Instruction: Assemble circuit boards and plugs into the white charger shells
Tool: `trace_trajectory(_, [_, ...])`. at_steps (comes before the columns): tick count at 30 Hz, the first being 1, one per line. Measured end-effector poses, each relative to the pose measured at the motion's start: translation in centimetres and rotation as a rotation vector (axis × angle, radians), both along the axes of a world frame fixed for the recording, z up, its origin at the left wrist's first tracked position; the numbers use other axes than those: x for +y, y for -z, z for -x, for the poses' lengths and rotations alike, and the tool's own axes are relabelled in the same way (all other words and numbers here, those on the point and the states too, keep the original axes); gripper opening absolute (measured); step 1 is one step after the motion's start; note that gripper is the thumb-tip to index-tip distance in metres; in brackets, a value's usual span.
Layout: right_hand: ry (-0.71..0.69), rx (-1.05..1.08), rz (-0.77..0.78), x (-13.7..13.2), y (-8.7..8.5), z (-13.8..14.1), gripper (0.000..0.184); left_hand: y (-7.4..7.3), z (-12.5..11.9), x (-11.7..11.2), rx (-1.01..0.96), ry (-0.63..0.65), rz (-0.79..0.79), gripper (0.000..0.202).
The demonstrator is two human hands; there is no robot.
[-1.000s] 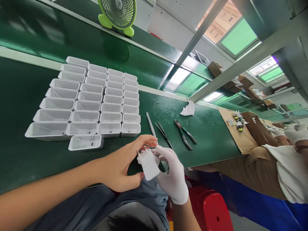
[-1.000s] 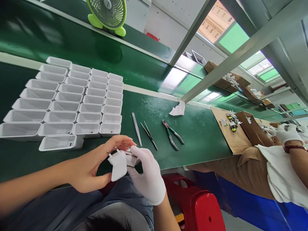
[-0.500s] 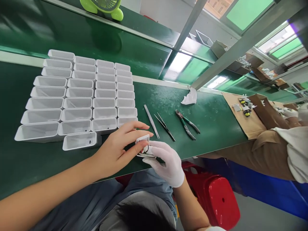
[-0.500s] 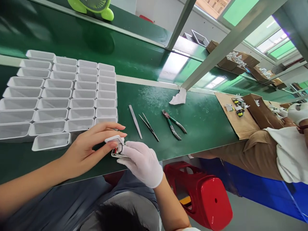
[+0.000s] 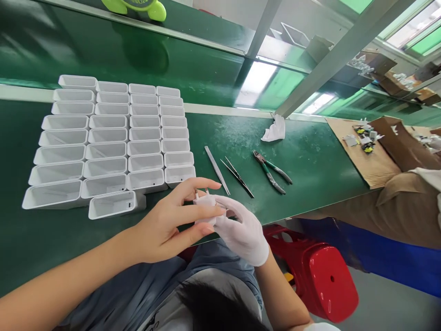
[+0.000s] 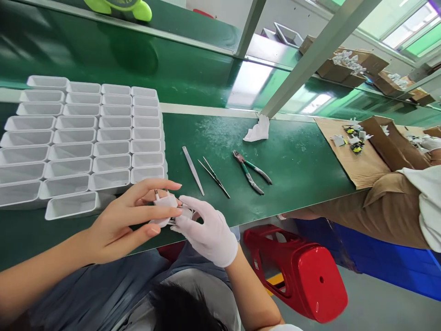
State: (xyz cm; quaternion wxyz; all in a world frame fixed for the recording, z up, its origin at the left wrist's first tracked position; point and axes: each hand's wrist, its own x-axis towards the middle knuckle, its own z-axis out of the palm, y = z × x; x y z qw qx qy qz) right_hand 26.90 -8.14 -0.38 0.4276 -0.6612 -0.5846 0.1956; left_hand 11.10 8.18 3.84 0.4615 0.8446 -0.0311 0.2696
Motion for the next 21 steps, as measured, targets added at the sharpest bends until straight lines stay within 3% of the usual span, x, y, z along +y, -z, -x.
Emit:
trace_trajectory(4, [-0.026, -0.102, -0.168, 0.5, -0.1, 0.1, 0.026, -0.2, -0.1, -0.3, 0.025, 0.016, -0.053, 0.048])
trace_trajectory(7, [-0.012, 0.031, -0.262, 0.7, 0.0, 0.1, 0.039, -0.1, 0.0, -0.4, 0.13, 0.009, -0.007, 0.061])
trace_trajectory(11, [-0.056, -0.167, -0.171, 0.4, -0.4, -0.3, 0.036, 0.3, 0.0, -0.7, 0.104, -0.056, -0.001, 0.063])
trace_trajectory(15, [-0.059, -0.405, -0.204, 0.4, -1.1, -0.6, 0.032, 0.8, -0.3, -1.2, 0.046, -0.115, -0.005, 0.061])
trace_trajectory(19, [-0.091, -0.524, -0.227, 0.9, -1.9, -0.7, 0.037, 1.1, -0.4, -1.3, 0.073, -0.092, 0.097, 0.072])
trace_trajectory(21, [-0.108, -0.568, -0.23, 0.7, -2.3, -0.7, 0.033, 1.2, -0.4, -1.1, -0.022, -0.073, 0.157, 0.078])
